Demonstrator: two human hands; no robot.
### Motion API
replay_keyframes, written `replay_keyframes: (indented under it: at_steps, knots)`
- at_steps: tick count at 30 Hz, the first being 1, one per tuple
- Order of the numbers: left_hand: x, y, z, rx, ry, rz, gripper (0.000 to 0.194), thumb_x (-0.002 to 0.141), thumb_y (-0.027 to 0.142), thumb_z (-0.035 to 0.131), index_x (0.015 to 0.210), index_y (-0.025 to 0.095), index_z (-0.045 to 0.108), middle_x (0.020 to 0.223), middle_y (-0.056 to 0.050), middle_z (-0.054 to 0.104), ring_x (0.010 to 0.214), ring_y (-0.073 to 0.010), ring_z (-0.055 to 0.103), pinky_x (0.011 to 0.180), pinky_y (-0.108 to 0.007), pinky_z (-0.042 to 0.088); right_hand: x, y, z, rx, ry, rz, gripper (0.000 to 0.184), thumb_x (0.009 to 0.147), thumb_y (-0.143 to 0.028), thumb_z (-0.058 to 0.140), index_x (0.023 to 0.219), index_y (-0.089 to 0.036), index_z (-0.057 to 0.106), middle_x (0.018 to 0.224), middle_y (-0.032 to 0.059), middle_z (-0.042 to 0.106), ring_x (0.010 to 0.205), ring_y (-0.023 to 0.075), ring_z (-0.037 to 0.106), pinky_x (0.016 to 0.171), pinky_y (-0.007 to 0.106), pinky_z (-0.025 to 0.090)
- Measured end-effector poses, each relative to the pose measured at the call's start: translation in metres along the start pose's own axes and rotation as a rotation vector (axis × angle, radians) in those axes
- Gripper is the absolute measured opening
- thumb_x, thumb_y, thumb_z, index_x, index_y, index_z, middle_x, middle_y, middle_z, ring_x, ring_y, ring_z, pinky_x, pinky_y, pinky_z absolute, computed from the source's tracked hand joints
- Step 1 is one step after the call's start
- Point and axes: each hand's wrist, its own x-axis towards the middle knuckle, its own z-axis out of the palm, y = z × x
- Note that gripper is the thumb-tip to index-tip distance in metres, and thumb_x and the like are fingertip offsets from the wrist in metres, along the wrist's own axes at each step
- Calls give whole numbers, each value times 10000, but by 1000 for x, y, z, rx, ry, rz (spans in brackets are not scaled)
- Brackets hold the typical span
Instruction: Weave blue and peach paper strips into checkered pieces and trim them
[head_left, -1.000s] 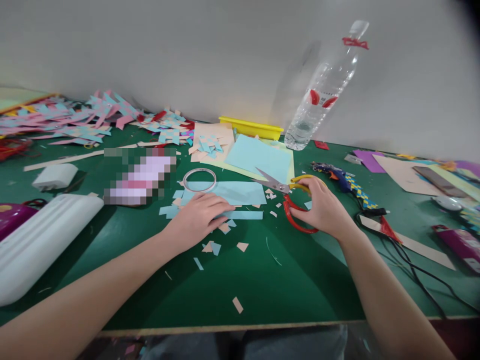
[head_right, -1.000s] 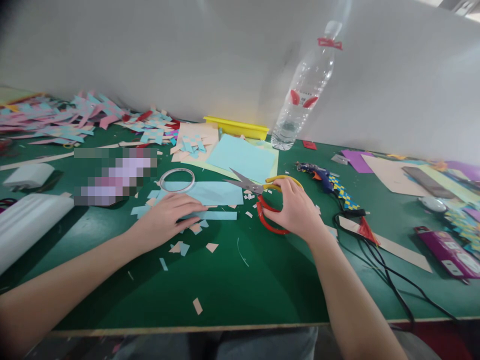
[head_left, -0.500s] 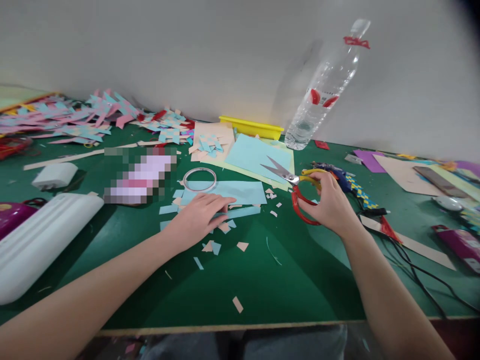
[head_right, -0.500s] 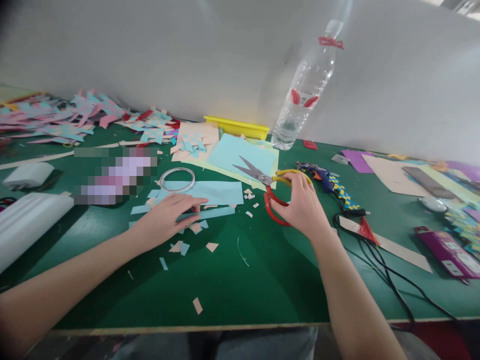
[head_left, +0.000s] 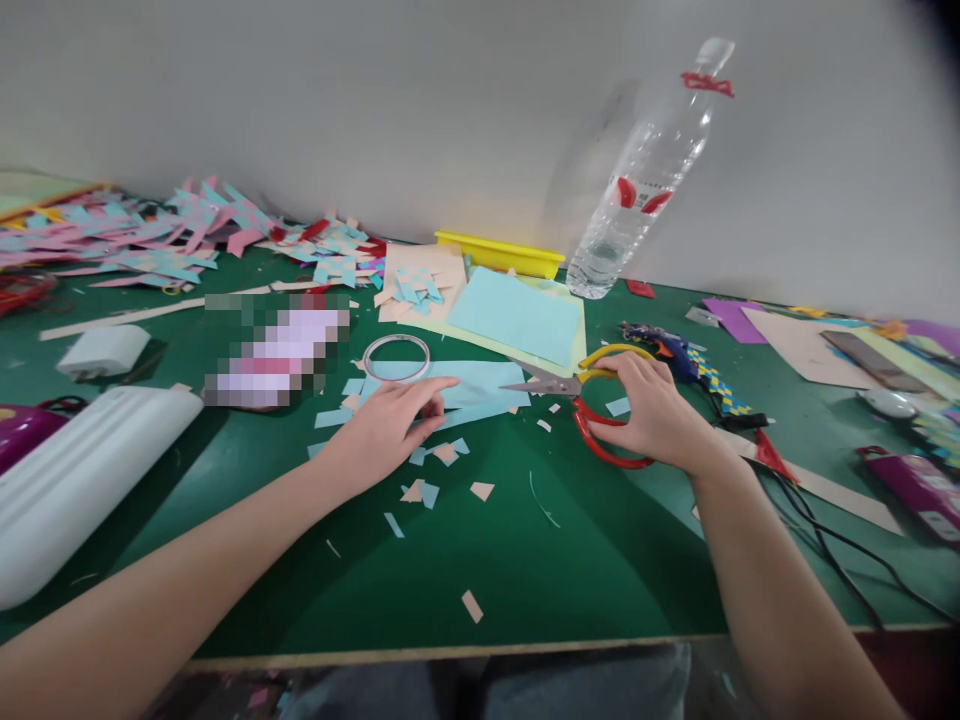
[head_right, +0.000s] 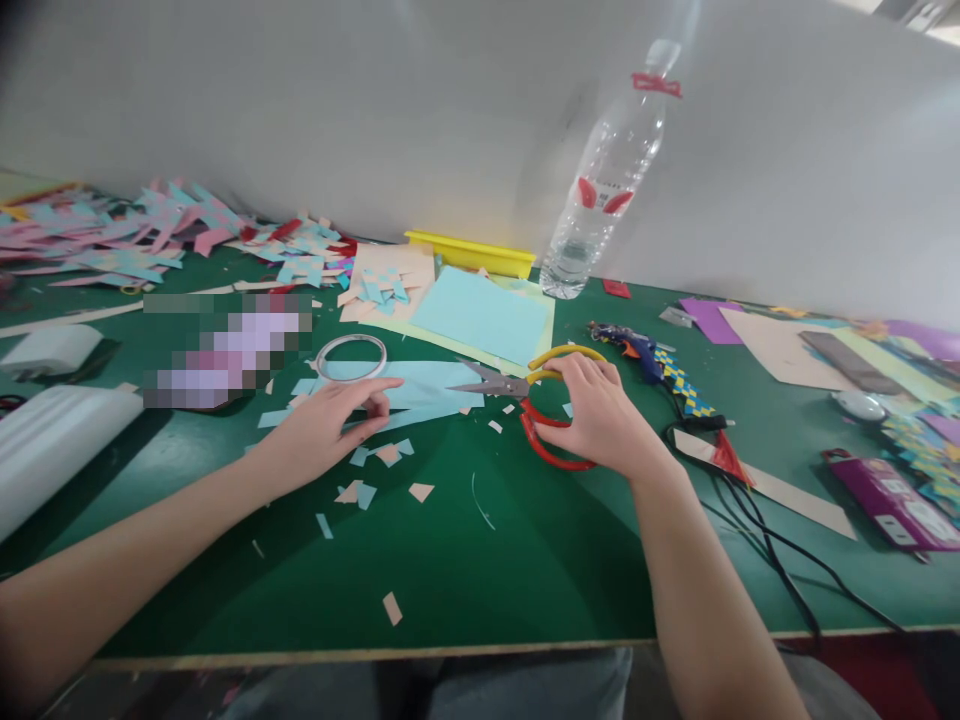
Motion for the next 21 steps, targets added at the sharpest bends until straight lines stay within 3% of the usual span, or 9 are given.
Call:
replay_keyframes:
  at_steps: [6,12,21]
  knots:
    - [1,2,-2,2,28,-8,392,949,238,428,1341,230,404,950,-27,631,905,-202,551,826,-346,433,-1,1,-5,70,-75,-28,491,758,-454,626,1167,-241,458,1155,83,595,1142,304,520,1010,494,331]
    - [2,5,-5,0,31,-28,387,941,236,447,1327,222,418,942,-27,641,880,-198,563,814,-342,441,-5,8,-10,90,-81,39,488,737,-440,645,1160,-250,491,1208,73,587,1118,300,532,981,488,377]
    - [1,5,-6,-12,21,-38,387,947,260,444,1332,225,418,955,-31,639,914,-202,562,805,-339,452,-2,5,-5,190,-200,-7,469,735,-460,640,1146,-270,521,1242,51,586,1153,289,513,990,487,391]
